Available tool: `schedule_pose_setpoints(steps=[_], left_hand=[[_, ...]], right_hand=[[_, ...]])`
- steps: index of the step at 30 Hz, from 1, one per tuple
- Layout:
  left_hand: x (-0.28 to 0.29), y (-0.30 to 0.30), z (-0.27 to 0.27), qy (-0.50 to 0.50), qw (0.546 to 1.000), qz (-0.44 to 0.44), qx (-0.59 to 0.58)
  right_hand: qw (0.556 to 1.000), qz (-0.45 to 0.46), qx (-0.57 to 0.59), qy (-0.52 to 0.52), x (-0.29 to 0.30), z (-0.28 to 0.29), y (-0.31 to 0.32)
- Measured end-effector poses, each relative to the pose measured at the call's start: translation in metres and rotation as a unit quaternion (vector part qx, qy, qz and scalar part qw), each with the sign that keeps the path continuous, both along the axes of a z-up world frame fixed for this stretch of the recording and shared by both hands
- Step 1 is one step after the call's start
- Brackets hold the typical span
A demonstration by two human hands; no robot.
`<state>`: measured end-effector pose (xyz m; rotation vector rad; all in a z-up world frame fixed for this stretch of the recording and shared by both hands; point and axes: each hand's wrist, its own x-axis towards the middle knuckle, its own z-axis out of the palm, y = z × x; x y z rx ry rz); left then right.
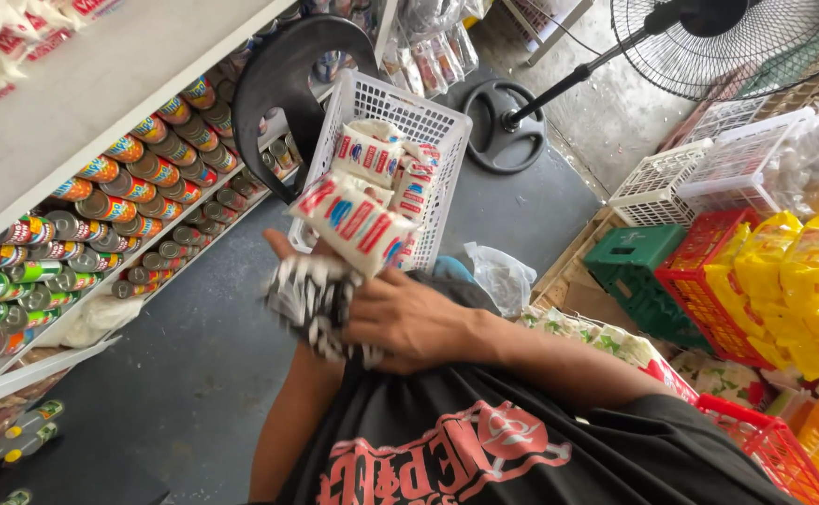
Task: Gathering packets of sugar from a store shelf and placing them into a basket, then wrapping a packet in a patterned cloth.
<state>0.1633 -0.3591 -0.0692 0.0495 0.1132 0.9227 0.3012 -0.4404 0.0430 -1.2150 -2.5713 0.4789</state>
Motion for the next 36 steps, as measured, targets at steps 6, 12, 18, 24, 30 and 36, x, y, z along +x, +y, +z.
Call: schedule_pose_setpoints(steps=[6,12,18,24,30,36], left_hand=[[-0.017,0.001,-0.003,-0.048,0.994,0.024,-0.092],[-0.005,-0.007,0.006,0.119,0.992,-0.038,0.032],[0.023,-0.007,0.012,0.133,0.980,-0.083,0.118],[0.066,-0.009,0.008,0.308,0.945,-0.057,0.093],[0.092,-0.006,0.020,0.347,0.937,0.027,-0.026],[0.100,-0.018,0.012,0.387,0.912,0.133,-0.013]], right_hand=[[0.956,0.044,-0.115,0.265,0.019,0.016,-0.001],[0.919,-0.229,-0.192,0.255,0.059,0.033,0.031],[0.921,-0.241,-0.225,0.209,0.092,0.017,0.062],[0.882,-0.227,-0.381,0.162,0.154,-0.004,0.093],[0.903,-0.034,-0.408,0.131,0.202,-0.051,0.106],[0.874,-0.107,-0.417,0.226,0.201,-0.066,0.127]])
